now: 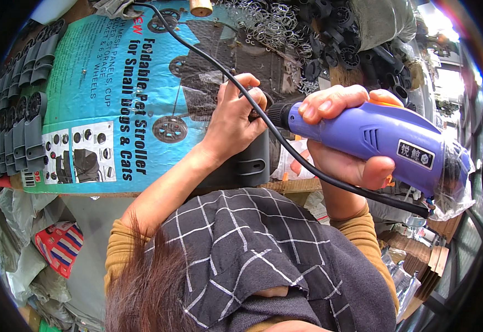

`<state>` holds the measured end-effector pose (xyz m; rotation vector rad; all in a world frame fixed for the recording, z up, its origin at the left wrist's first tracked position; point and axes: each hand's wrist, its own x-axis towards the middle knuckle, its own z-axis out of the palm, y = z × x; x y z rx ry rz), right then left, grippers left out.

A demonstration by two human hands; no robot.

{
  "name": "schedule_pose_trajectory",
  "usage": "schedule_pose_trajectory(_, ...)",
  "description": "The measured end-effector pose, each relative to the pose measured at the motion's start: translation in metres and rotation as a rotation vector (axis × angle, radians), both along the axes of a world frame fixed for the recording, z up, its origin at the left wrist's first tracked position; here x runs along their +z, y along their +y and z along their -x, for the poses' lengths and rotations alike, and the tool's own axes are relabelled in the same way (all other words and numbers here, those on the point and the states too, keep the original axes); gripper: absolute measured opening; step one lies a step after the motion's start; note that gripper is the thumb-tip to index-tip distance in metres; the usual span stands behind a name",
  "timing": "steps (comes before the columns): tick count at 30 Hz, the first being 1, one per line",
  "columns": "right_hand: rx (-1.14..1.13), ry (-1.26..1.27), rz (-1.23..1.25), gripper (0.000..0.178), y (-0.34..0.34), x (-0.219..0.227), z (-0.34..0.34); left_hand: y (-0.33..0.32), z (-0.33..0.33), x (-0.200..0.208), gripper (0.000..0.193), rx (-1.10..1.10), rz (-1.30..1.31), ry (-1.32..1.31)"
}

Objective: The person repeatedly assembles a small black plastic cap onto a gray plastic housing, then uses a purple hot glue gun to apply glue to the cap before pressing it back onto the housing. This cycle is repeated multiple times on the same object.

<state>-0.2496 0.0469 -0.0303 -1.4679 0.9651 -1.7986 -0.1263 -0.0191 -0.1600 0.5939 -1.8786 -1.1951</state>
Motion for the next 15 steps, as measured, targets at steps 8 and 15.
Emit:
schedule_pose_trajectory(8,0.020,0.135,0.062,0.084,0.0012,0.0095,-0.0013,-0.0018,-0.0003,0.0019,0.024,-0.018,-0.024,0.029)
schedule_pose_trajectory(15,-0.043,0.143,-0.031,0.084,0.0036,0.0079,-0.0081,-0.0013,-0.0009,0.0036,0.024,-0.009,-0.027,0.013)
